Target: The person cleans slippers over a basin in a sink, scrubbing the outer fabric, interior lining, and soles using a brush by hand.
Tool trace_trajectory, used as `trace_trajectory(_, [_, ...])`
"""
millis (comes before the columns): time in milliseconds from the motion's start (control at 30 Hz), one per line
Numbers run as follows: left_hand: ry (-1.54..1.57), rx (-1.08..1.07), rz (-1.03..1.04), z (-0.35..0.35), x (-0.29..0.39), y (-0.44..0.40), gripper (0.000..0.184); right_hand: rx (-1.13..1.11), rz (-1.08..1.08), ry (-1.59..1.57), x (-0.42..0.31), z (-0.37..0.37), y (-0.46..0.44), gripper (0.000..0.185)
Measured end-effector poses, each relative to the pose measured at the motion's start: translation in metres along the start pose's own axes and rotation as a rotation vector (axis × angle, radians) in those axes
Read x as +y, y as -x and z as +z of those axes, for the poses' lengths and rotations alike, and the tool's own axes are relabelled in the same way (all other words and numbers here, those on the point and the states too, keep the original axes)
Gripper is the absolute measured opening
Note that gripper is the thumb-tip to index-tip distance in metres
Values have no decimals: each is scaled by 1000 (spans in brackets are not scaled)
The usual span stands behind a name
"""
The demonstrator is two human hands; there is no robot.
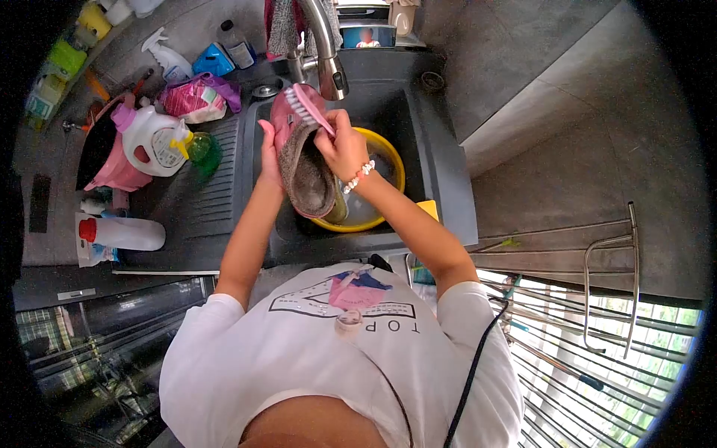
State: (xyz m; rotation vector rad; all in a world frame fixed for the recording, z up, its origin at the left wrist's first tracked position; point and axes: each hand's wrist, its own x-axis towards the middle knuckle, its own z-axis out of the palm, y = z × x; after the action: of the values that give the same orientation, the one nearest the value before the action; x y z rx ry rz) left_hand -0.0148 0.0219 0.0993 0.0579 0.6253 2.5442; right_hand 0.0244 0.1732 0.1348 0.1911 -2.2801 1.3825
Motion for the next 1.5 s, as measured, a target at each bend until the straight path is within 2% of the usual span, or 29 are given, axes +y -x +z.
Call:
trace_trajectory(67, [-38,61,41,-15,2,-5,83,-108,-148,62,-5,-5,3,29])
trace_trajectory(100, [-76,118,81,-9,4,-3,83,-127,-242,237,-1,-4,3,32])
trace_trajectory(133, [-17,-14,-28,1,5,5,79,-130,-241,235,4,-4,2,32])
trace_trajectory(200, [-189,287,21,5,-1,5,77,-172,-252,366,7,-3,0,29])
trace_trajectory(267, [-184,227,98,-11,-12,-4,74,-130,-234,320,2,3,-2,25])
trace_trajectory(300, [-201,265,36,-3,-13,1,73,-77,-212,226,-6,7,-1,22])
trace_trajectory(367, [-197,251,43,-3,-18,2,75,-9,-154,126,-13,22,2,19])
trace_trajectory(400, [-192,231,54,-5,-20,1,77,-75,-74,189,-14,30,6,22])
trace_trajectory(433, [125,-47,-41,-24,-22,-8,88,-76,-74,189,-16,30,8,22])
trace_trajectory(467, [400,-289,-216,-43,-25,-16,102,-280,-105,307,-18,29,10,29])
trace_trajectory(500, [447,-359,-147,-42,-25,-15,104,-484,-135,424,-19,28,12,36])
trace_trajectory(533, [448,-347,-112,-42,-25,-12,104,-480,-134,426,-18,25,11,36])
trace_trajectory(600, [449,-322,-42,-40,-24,-4,103,-526,-177,74,-13,13,14,49])
trace_trajectory(633, [352,-254,13,-38,-20,-1,100,-516,-63,45,-18,3,16,49])
trace_trajectory(667, [233,-211,98,-36,-17,1,94,-520,-63,43,-15,-4,16,49])
trace_trajectory(733, [114,-152,181,-30,-12,5,88,-318,83,-27,-10,-14,19,42])
trace_trajectory(767, [76,-143,172,-36,-12,1,95,-323,86,-29,-8,-14,19,42])
trace_trajectory(833, [16,-145,171,-43,-11,-6,102,-291,-183,179,-5,-16,18,41])
trace_trajectory(867, [15,-151,164,-45,-14,-8,102,-283,-181,184,-6,-17,19,41])
trace_trajectory(933, [-32,-119,186,-31,-16,-5,99,-100,-128,189,-16,-20,17,47])
trace_trajectory(1000, [53,-156,163,-17,-17,0,99,-33,-67,151,-1,-19,17,46])
trace_trajectory(1067, [142,-184,133,-14,-18,-1,99,-18,-254,351,12,-21,32,41])
trace_trajectory(1133, [183,-186,-2,-23,-21,-7,102,-250,-213,445,12,-13,52,39])
trace_trajectory(1167, [261,-258,-142,-33,-22,-14,105,-261,-219,554,10,-4,59,42])
trace_trajectory(1200, [262,-263,-145,-34,-23,-14,105,-201,-262,544,12,0,63,44])
trace_trajectory(1267, [266,-162,-157,-36,-23,-17,106,-267,-274,598,15,-3,72,45])
trace_trajectory(1300, [362,-139,-209,-40,-23,-18,106,-262,-277,601,11,-8,77,45])
trace_trajectory(1400, [440,-222,-261,-45,-29,-15,104,-370,-252,650,-1,-21,85,44])
trace_trajectory(1500, [401,-187,-219,-26,-33,-9,100,-462,-164,619,-3,-20,71,49])
